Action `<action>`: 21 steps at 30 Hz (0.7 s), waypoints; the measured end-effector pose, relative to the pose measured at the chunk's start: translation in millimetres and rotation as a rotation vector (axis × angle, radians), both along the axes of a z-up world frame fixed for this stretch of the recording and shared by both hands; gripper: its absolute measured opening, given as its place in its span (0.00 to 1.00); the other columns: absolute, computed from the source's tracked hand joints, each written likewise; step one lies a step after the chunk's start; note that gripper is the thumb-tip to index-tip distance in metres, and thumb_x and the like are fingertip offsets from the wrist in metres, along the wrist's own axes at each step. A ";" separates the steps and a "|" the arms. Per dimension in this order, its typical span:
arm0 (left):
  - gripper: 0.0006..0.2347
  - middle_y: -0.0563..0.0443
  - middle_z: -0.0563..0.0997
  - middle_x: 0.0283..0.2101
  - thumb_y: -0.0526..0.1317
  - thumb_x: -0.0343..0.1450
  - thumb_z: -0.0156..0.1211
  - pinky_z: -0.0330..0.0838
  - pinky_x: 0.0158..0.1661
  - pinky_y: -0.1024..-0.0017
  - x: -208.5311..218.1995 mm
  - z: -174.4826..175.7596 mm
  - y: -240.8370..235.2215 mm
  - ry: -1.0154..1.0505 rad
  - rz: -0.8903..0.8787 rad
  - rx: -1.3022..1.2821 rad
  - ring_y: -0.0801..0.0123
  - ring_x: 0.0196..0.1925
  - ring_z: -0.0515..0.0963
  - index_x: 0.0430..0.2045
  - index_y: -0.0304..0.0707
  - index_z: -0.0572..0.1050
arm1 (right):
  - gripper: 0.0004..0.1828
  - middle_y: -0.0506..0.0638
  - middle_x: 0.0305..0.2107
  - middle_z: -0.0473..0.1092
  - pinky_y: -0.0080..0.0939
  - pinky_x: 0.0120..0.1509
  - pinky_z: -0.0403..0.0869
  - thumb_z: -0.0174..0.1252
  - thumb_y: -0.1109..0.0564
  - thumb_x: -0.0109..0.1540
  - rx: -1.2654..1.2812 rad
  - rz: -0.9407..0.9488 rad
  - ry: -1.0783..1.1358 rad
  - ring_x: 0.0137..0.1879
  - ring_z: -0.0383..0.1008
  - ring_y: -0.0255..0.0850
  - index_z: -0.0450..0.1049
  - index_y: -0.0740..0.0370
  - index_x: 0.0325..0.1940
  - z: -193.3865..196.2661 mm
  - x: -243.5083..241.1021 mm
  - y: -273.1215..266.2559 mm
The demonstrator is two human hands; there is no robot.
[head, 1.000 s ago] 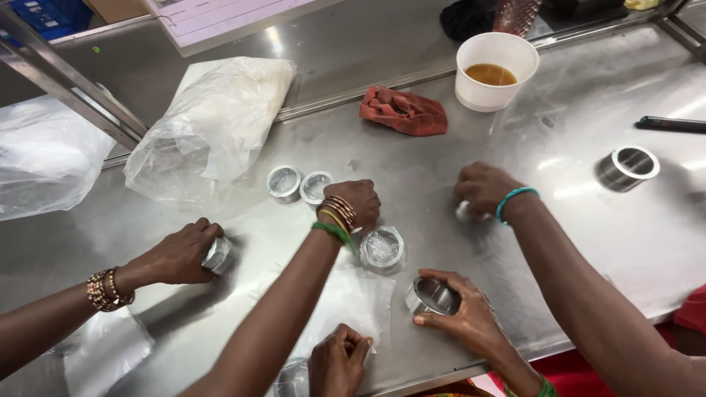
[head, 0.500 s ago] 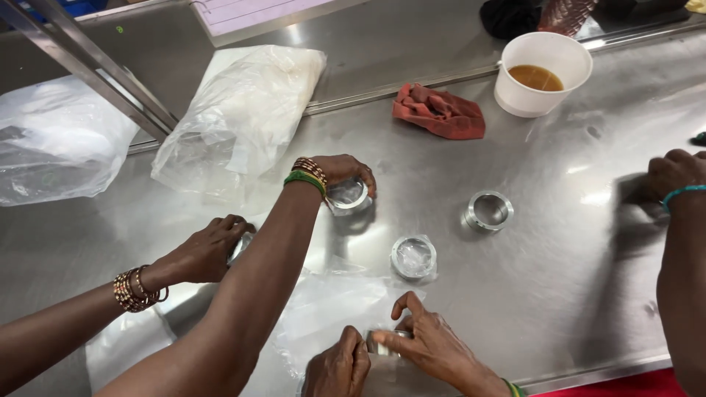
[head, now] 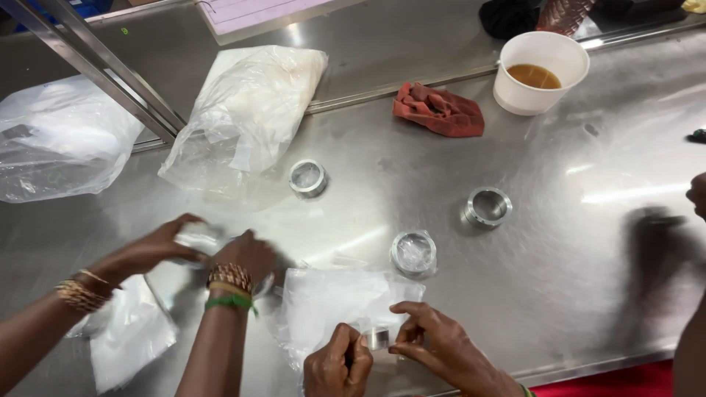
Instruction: The person picks up metal rings from a stainless steel table, places them individually into plastic bags, and sets the bagged rings back onto the table.
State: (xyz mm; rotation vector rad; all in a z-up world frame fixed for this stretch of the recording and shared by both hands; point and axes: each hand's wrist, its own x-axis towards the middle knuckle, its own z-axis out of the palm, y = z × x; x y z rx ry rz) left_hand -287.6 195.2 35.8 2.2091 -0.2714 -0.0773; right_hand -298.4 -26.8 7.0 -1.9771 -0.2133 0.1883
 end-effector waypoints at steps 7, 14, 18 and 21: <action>0.08 0.53 0.73 0.08 0.36 0.68 0.57 0.70 0.16 0.70 -18.7 -6.5 -18.1 0.071 0.200 -0.144 0.74 0.10 0.74 0.16 0.37 0.72 | 0.41 0.48 0.33 0.75 0.40 0.45 0.82 0.78 0.52 0.48 -0.003 -0.137 -0.132 0.40 0.78 0.38 0.70 0.53 0.63 55.5 -10.4 -19.6; 0.06 0.52 0.75 0.10 0.38 0.71 0.54 0.69 0.18 0.71 -31.5 20.1 -50.7 0.327 0.106 -0.308 0.75 0.12 0.75 0.23 0.38 0.73 | 0.31 0.60 0.45 0.67 0.43 0.54 0.78 0.73 0.54 0.52 -0.003 0.088 -0.473 0.52 0.71 0.48 0.75 0.59 0.58 44.8 -19.6 -33.9; 0.14 0.39 0.79 0.32 0.38 0.63 0.65 0.76 0.30 0.67 -16.7 17.5 -48.2 0.118 -0.170 -0.067 0.64 0.29 0.80 0.41 0.39 0.75 | 0.10 0.48 0.35 0.75 0.41 0.44 0.78 0.72 0.59 0.53 0.095 -0.080 -0.074 0.41 0.76 0.38 0.83 0.59 0.37 -13.2 -33.4 -49.4; 0.23 0.33 0.76 0.44 0.36 0.56 0.70 0.76 0.40 0.62 -5.5 -0.3 -52.1 -0.117 -0.315 0.114 0.54 0.41 0.77 0.47 0.36 0.72 | 0.03 0.48 0.32 0.73 0.43 0.44 0.78 0.71 0.65 0.54 0.369 -0.145 0.026 0.40 0.75 0.38 0.84 0.61 0.29 -51.6 -41.7 -63.6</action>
